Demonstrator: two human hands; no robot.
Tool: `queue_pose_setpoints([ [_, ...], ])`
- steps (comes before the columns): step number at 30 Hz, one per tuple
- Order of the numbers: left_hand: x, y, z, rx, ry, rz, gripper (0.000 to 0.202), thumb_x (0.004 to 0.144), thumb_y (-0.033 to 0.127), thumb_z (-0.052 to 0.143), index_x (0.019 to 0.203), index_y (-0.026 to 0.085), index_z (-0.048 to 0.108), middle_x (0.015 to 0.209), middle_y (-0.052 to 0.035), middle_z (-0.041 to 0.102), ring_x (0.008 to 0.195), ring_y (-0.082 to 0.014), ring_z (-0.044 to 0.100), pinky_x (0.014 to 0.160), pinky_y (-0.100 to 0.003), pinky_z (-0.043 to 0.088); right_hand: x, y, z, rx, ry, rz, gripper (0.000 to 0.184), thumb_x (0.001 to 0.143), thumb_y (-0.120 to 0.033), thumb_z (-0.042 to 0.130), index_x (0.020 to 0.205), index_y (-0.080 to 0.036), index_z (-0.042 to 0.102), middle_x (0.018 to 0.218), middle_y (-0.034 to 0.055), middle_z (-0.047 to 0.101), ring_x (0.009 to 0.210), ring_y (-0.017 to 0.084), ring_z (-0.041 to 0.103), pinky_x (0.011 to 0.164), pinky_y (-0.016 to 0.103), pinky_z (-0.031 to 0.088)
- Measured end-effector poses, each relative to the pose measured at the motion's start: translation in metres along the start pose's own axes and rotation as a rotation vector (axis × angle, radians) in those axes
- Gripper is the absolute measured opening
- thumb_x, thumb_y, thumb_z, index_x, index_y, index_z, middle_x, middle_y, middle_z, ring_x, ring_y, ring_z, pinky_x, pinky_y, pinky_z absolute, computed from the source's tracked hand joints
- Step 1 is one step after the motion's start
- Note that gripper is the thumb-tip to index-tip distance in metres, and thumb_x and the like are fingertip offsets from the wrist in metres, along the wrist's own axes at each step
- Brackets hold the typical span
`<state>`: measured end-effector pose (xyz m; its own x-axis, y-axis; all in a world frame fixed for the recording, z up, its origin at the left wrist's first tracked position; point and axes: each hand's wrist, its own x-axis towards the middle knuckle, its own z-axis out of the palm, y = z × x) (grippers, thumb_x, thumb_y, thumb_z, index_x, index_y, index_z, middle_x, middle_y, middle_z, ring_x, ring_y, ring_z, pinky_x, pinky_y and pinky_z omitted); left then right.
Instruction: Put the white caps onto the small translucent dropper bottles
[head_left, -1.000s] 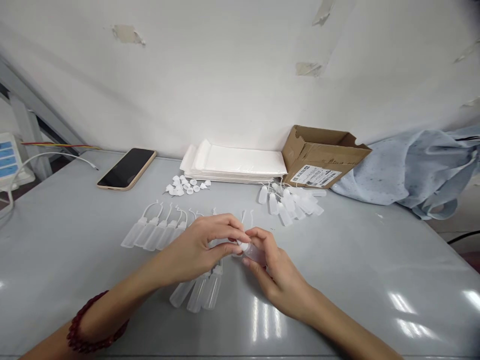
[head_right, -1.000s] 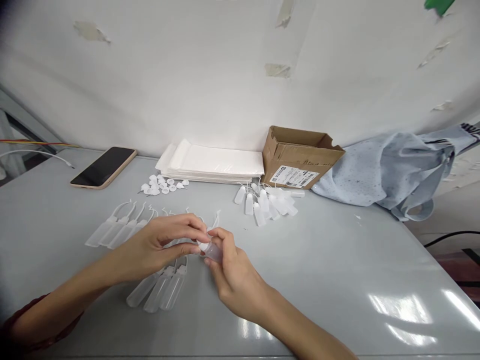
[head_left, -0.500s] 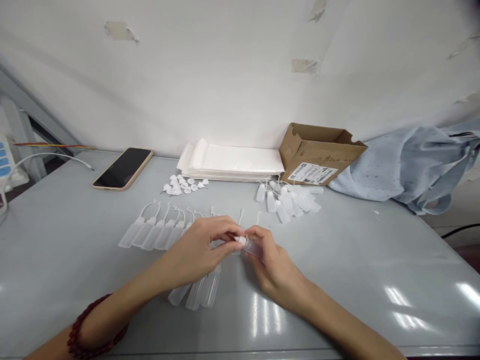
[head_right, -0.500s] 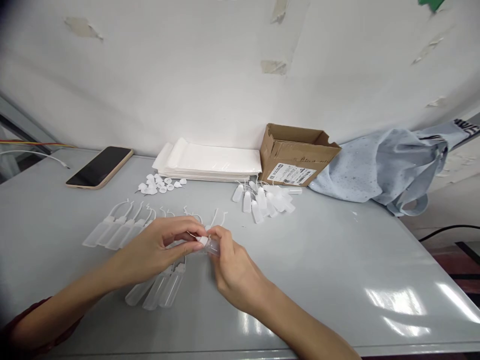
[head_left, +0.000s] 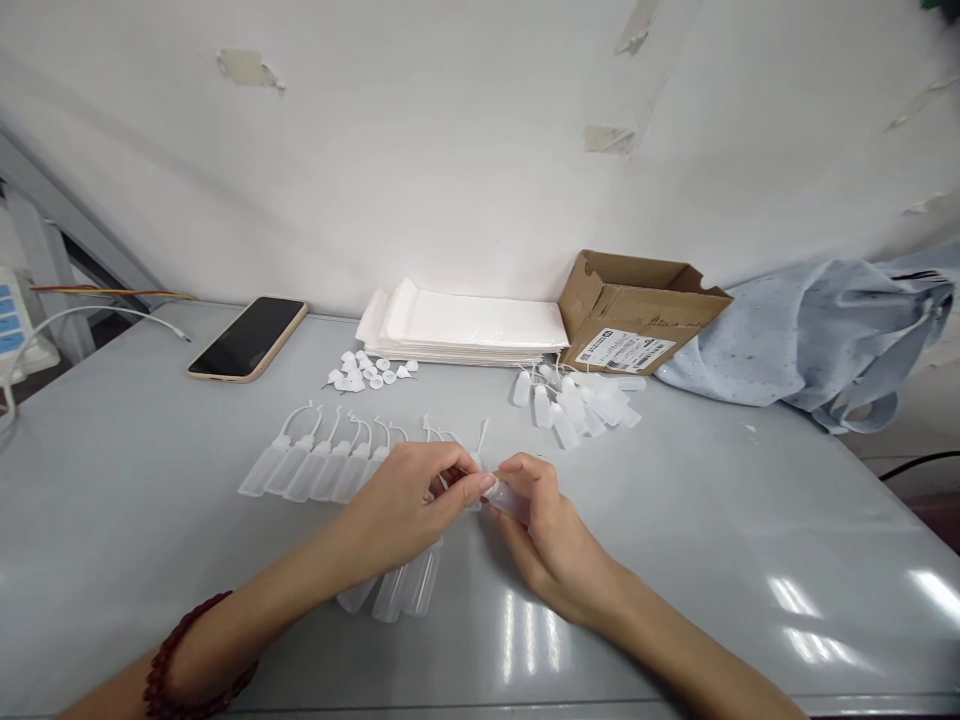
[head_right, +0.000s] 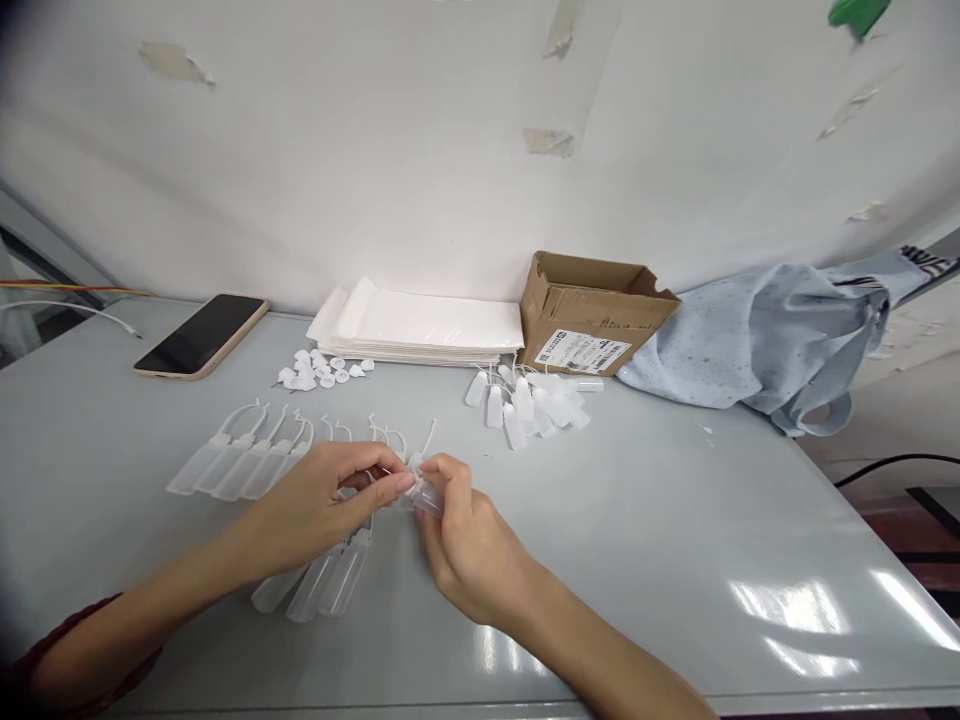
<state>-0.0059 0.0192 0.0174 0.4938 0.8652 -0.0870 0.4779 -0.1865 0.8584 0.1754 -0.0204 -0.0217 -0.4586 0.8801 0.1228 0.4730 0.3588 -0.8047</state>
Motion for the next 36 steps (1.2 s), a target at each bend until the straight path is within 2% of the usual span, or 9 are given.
queue_pose_setpoints([
  [3, -0.001, 0.0, 0.0, -0.013, -0.032, 0.02, 0.025, 0.089, 0.033, 0.05, 0.076, 0.017, 0.064, 0.069, 0.0011, 0.063, 0.061, -0.0115, 0.055, 0.058, -0.022, 0.045, 0.0, -0.001, 0.0, 0.056, -0.008, -0.002, 0.029, 0.088, -0.008, 0.034, 0.108, -0.023, 0.02, 0.08, -0.0023, 0.048, 0.056, 0.01, 0.04, 0.052, 0.023, 0.034],
  [6, -0.002, -0.001, -0.001, -0.044, -0.059, 0.059, 0.02, 0.089, 0.03, 0.05, 0.082, 0.018, 0.064, 0.075, 0.001, 0.065, 0.064, -0.0114, 0.057, 0.064, -0.023, 0.048, -0.001, -0.005, -0.002, 0.145, -0.023, 0.09, 0.026, 0.086, -0.008, 0.035, 0.1, -0.025, 0.021, 0.067, -0.0082, 0.036, 0.051, 0.009, 0.031, 0.049, 0.021, 0.027],
  [10, -0.002, -0.002, -0.003, -0.046, -0.082, 0.129, 0.016, 0.089, 0.025, 0.049, 0.09, 0.02, 0.064, 0.087, 0.0001, 0.066, 0.079, -0.0134, 0.06, 0.076, -0.025, 0.049, 0.0, -0.01, -0.006, 0.36, -0.054, 0.16, 0.024, 0.084, -0.008, 0.036, 0.095, -0.025, 0.024, 0.067, -0.0081, 0.035, 0.055, 0.009, 0.03, 0.053, 0.022, 0.028],
  [13, -0.002, -0.001, -0.005, -0.079, -0.102, 0.093, 0.017, 0.089, 0.028, 0.05, 0.093, 0.021, 0.065, 0.093, -0.0004, 0.067, 0.085, -0.0149, 0.061, 0.079, -0.027, 0.049, 0.001, -0.011, -0.008, 0.437, -0.077, 0.192, 0.024, 0.082, -0.008, 0.037, 0.093, -0.025, 0.025, 0.066, -0.0081, 0.035, 0.056, 0.009, 0.03, 0.053, 0.021, 0.029],
  [16, -0.001, 0.002, -0.006, -0.092, -0.123, 0.021, 0.023, 0.089, 0.035, 0.05, 0.089, 0.02, 0.066, 0.085, -0.0002, 0.068, 0.076, -0.0146, 0.061, 0.07, -0.025, 0.049, 0.0, -0.008, -0.008, 0.308, -0.062, 0.162, 0.022, 0.082, -0.01, 0.038, 0.093, -0.025, 0.026, 0.062, -0.0094, 0.032, 0.05, 0.009, 0.028, 0.049, 0.021, 0.025],
  [20, -0.001, 0.003, -0.004, -0.068, -0.138, 0.011, 0.029, 0.089, 0.038, 0.049, 0.078, 0.018, 0.065, 0.073, 0.0008, 0.066, 0.066, -0.0127, 0.057, 0.061, -0.023, 0.044, -0.001, -0.003, -0.005, 0.032, 0.006, 0.073, 0.025, 0.079, -0.01, 0.039, 0.094, -0.024, 0.024, 0.057, -0.0114, 0.025, 0.042, 0.009, 0.025, 0.044, 0.021, 0.02],
  [26, -0.002, 0.0, 0.005, -0.054, -0.164, 0.034, 0.028, 0.09, 0.036, 0.048, 0.077, 0.017, 0.064, 0.07, 0.0008, 0.063, 0.063, -0.0118, 0.053, 0.057, -0.022, 0.04, 0.0, -0.001, -0.002, -0.161, 0.041, -0.002, 0.022, 0.08, -0.012, 0.038, 0.091, -0.024, 0.023, 0.06, -0.0103, 0.031, 0.041, 0.008, 0.024, 0.043, 0.021, 0.021],
  [32, -0.007, -0.002, 0.006, 0.108, -0.173, 0.162, 0.032, 0.093, 0.037, 0.042, 0.076, 0.017, 0.06, 0.079, -0.0012, 0.063, 0.071, -0.0138, 0.055, 0.066, -0.025, 0.042, -0.002, -0.008, -0.008, 0.099, -0.108, 0.083, 0.023, 0.083, -0.012, 0.041, 0.092, -0.025, 0.025, 0.067, -0.0081, 0.039, 0.048, 0.008, 0.031, 0.048, 0.02, 0.026],
  [36, -0.01, -0.006, 0.004, 0.161, -0.163, 0.25, 0.024, 0.093, 0.033, 0.044, 0.084, 0.018, 0.06, 0.09, -0.0032, 0.064, 0.081, -0.016, 0.057, 0.075, -0.028, 0.043, -0.001, -0.014, -0.014, 0.325, -0.186, 0.176, 0.024, 0.082, -0.01, 0.043, 0.09, -0.025, 0.025, 0.063, -0.0098, 0.034, 0.051, 0.008, 0.027, 0.049, 0.019, 0.026],
])
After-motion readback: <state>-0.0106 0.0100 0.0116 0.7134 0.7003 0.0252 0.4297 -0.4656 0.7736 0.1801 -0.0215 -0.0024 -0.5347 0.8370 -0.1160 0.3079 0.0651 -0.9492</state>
